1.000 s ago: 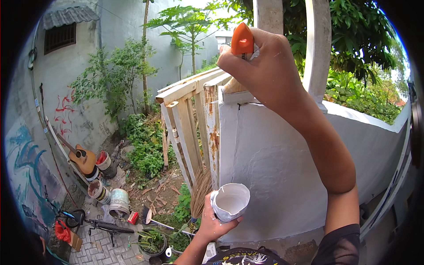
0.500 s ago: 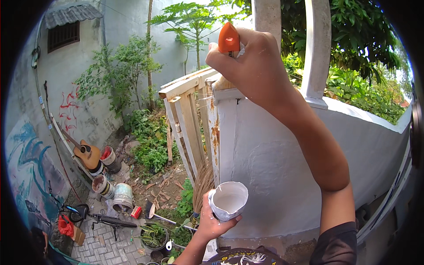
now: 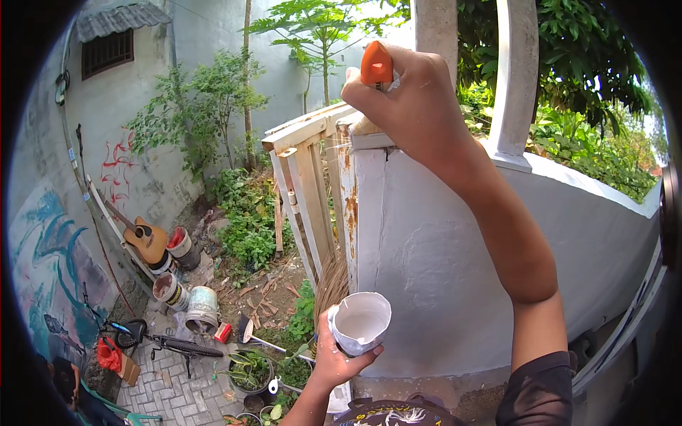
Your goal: The person paints a concrete wall and pillar with white paint using a brush.
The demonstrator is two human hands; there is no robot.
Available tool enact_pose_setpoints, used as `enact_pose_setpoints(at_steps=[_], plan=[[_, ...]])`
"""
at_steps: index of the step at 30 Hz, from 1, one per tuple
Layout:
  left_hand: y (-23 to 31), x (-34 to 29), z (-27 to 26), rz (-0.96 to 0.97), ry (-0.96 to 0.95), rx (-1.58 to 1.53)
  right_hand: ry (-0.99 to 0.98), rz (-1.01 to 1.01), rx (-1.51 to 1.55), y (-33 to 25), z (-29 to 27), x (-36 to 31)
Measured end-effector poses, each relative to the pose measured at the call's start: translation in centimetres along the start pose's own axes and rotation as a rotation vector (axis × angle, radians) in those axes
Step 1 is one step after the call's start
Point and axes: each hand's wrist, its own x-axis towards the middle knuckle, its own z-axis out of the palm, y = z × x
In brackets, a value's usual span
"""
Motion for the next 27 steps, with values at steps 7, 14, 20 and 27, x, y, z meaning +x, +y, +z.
enact_pose_setpoints(at_steps=[7,14,20,27], plan=[[0.1,-0.5,-0.2,-0.025,0.011,0.047,0.106,0.076,0.018,-0.3,-2.6,1.0],[0.4,-0.3,0.3,-0.045,0.015,-0.002,0.003,0.105,0.032,2.0,-0.3,0.8],[-0.4,-0.6,-0.1,-0.030,-0.009,-0.008,0.107,0.120,0.022,1.4,-2.2,1.2],[0.5,-0.2,0.6,-0.050,0.015,-0.001,0.082,0.154,-0.022,3.3,-0.7,0.8]])
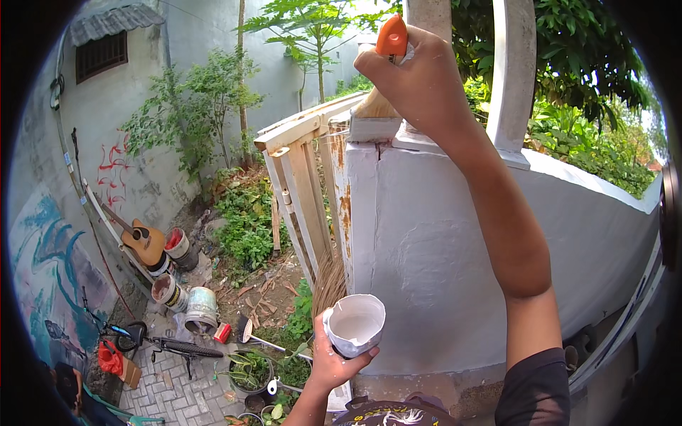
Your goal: The person paints a concrete wall and pillar with white paint using a brush.
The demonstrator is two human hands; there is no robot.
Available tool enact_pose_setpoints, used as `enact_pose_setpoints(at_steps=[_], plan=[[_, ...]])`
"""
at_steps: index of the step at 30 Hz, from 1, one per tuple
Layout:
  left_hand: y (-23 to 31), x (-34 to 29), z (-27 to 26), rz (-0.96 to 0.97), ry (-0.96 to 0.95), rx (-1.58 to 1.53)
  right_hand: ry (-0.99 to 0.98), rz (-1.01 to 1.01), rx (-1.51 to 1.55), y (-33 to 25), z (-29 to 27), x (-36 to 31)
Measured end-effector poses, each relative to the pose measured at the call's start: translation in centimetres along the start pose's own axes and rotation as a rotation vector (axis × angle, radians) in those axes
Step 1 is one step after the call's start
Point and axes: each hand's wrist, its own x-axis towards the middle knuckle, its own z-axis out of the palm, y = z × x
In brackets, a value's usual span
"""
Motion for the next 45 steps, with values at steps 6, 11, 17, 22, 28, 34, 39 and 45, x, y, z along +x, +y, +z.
enact_pose_setpoints(at_steps=[6,11,17,22,28,34,39,45], plan=[[-0.6,0.4,-0.3,-0.002,-0.026,0.016,0.136,-0.055,0.038,-1.0,-1.4,0.7],[-1.0,0.6,0.3,0.006,-0.014,-0.024,0.006,-0.059,0.072,0.3,0.4,1.7],[-1.6,1.0,0.1,0.019,-0.010,-0.001,-0.179,0.013,-0.060,0.9,0.6,1.2],[-1.6,1.6,-0.1,-0.004,-0.033,0.041,-0.014,-0.093,-0.068,0.4,0.3,4.1],[-2.9,1.9,0.0,0.012,0.007,0.000,-0.388,-0.069,-0.292,-2.0,1.8,3.3],[-2.7,2.6,0.8,0.002,-0.022,0.026,-0.292,-0.094,-0.267,-3.1,-0.4,4.4],[-2.7,2.6,2.1,0.011,-0.040,0.030,-0.258,-0.290,-0.309,-0.5,2.9,3.9],[-2.6,1.5,3.8,-0.001,-0.066,-0.009,-0.428,-0.225,-0.478,-3.7,3.3,3.6]])
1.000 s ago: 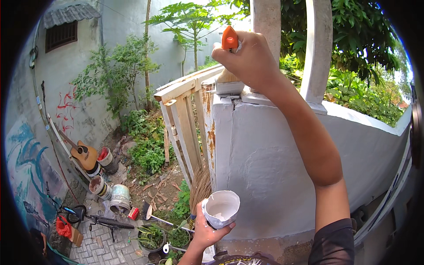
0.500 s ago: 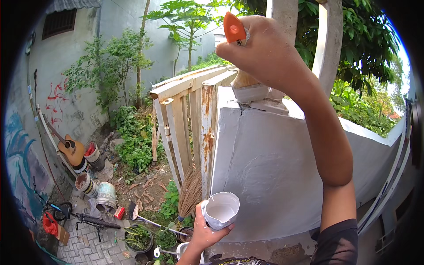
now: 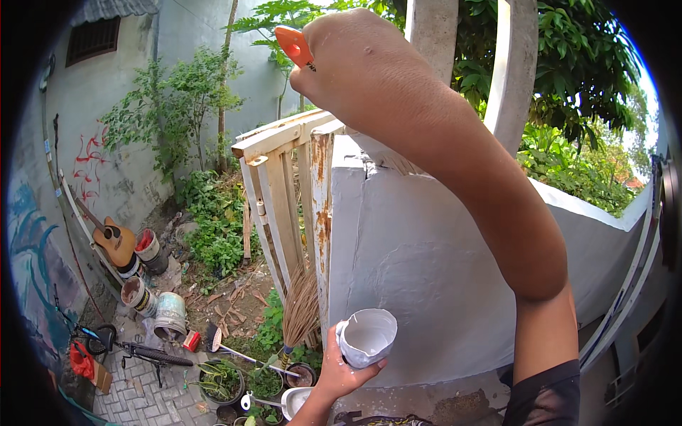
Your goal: The person paints a concrete wall and pillar with white paint using a brush.
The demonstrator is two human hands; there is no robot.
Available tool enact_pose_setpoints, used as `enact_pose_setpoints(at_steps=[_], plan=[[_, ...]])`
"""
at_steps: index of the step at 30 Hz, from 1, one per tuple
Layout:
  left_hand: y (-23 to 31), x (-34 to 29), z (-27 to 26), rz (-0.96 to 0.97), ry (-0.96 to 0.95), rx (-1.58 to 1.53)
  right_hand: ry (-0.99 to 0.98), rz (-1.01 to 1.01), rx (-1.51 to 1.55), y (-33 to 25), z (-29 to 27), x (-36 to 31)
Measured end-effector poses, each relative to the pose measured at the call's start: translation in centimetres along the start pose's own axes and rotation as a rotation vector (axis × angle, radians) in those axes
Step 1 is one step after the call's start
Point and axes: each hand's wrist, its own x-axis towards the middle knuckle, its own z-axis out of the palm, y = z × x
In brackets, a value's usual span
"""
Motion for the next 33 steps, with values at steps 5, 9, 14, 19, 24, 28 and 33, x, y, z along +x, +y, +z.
enact_pose_setpoints(at_steps=[5,9,14,19,24,28,33], plan=[[0.2,-0.7,2.2,0.054,0.011,-0.060,0.188,-0.242,0.022,2.4,-2.0,-1.9],[1.0,-1.8,4.0,0.042,0.063,-0.047,0.312,-0.054,0.423,6.4,-5.2,-7.8],[2.8,-3.4,6.2,-0.004,0.109,0.149,0.524,0.127,0.501,11.0,-6.4,-12.0],[3.7,-4.7,10.1,0.076,0.177,0.181,0.614,-0.049,0.665,9.3,-4.1,-10.9],[4.8,-6.7,12.5,0.065,0.202,0.156,0.510,0.150,0.592,11.3,-5.9,-13.9],[5.3,-7.2,14.0,0.024,0.181,0.164,0.692,0.040,0.749,11.5,-5.6,-12.7],[4.9,-7.5,14.4,-0.008,0.194,0.184,0.540,0.069,0.747,10.2,-4.6,-12.7]])
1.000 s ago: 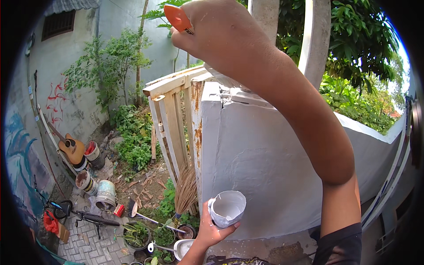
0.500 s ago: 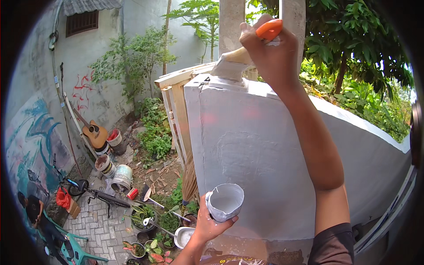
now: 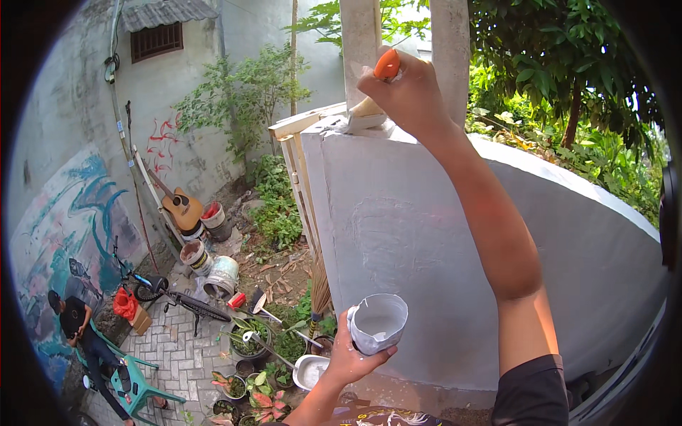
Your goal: The person paints a concrete wall and pillar with white paint using a brush.
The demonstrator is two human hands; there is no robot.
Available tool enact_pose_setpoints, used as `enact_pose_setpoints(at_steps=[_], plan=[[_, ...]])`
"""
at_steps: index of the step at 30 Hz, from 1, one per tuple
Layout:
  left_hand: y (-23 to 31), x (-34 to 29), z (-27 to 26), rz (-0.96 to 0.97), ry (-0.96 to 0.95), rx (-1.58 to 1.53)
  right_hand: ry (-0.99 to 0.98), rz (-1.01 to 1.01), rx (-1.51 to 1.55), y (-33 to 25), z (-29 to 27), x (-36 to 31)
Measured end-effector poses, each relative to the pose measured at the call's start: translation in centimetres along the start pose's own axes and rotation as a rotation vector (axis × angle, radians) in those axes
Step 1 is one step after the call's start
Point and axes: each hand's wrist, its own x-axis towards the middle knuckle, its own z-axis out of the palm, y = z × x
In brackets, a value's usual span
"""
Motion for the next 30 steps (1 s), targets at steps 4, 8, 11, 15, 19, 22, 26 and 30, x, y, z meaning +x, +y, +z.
enact_pose_setpoints(at_steps=[4,8,11,15,19,22,26,30], plan=[[0.4,0.0,-1.0,0.014,-0.002,-0.031,-0.099,0.065,-0.172,-0.3,-1.7,0.7],[-0.3,0.6,-2.0,0.027,-0.005,-0.031,0.123,-0.007,-0.039,0.1,-1.3,0.5],[-0.4,1.0,-2.7,0.045,-0.011,-0.022,0.073,-0.006,-0.122,0.5,-1.2,-0.3],[0.0,1.8,-3.3,0.080,-0.070,0.008,0.004,0.057,-0.177,0.8,-3.0,0.3],[-0.5,2.3,-3.1,0.098,-0.115,-0.040,0.132,0.042,-0.118,1.7,-2.4,0.3],[-0.4,2.6,-3.2,0.097,-0.145,-0.063,0.024,0.131,-0.269,2.1,-2.4,-0.8],[-0.9,2.8,-3.9,0.126,-0.163,-0.054,-0.028,0.145,-0.234,-0.2,-3.1,0.0],[-0.6,3.3,-4.6,0.118,-0.185,-0.034,0.124,0.018,-0.063,-0.3,-3.0,-0.4]])
